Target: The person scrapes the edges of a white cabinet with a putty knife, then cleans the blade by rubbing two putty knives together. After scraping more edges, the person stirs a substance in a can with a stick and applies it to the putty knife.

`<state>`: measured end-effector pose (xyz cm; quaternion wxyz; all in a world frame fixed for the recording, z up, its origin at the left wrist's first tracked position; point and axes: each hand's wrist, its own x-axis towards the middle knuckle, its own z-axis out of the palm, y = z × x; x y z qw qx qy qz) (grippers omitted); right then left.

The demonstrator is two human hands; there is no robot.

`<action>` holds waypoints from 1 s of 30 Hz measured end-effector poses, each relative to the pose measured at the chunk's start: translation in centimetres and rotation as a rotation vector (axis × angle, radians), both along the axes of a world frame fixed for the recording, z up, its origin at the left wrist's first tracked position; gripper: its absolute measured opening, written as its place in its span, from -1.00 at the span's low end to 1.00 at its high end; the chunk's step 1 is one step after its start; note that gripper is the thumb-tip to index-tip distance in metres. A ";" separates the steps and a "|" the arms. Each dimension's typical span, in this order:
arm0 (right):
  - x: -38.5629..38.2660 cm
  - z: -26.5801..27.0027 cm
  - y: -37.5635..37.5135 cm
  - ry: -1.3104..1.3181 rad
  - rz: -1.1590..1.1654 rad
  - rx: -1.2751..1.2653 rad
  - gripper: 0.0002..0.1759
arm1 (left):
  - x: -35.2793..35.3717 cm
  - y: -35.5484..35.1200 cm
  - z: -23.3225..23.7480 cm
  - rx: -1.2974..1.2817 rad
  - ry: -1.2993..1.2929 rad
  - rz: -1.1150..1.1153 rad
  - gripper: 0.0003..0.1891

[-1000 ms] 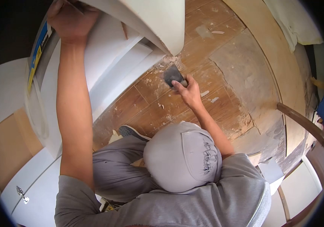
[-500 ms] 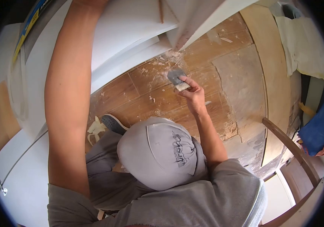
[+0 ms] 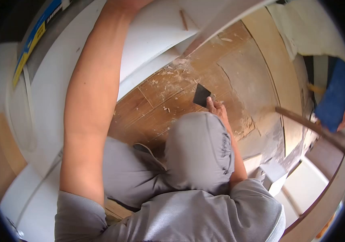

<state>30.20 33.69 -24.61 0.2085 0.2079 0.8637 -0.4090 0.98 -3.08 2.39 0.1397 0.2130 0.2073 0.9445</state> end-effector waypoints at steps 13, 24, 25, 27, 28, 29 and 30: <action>2.1 21.7 2.3 0.361 -0.494 -0.792 -0.59 | -1.6 0.3 -0.8 0.131 0.004 -0.076 -0.66; -9.5 14.8 -3.6 0.158 -0.252 -0.528 -0.49 | -1.7 -1.5 -1.5 -0.071 -0.239 -0.171 -0.85; -10.3 14.9 -4.8 0.133 -0.130 -0.364 -0.52 | -2.6 -2.0 -2.2 -0.011 -0.204 -0.300 -0.85; -9.7 7.9 -5.5 0.298 -0.024 -0.299 -0.62 | -2.7 -1.6 -2.0 0.004 -0.141 -0.340 -0.92; -9.7 6.2 -6.1 0.535 0.172 -0.106 -0.67 | -1.9 -0.8 -1.2 0.000 -0.203 -0.283 -0.94; -9.3 4.8 -6.9 0.757 0.372 0.091 -0.71 | -1.3 -0.2 -0.4 -0.008 -0.271 -0.215 -0.90; -8.8 3.3 -7.7 0.706 0.399 0.112 -0.71 | -1.7 -0.7 -0.6 -0.036 -0.241 -0.241 -0.80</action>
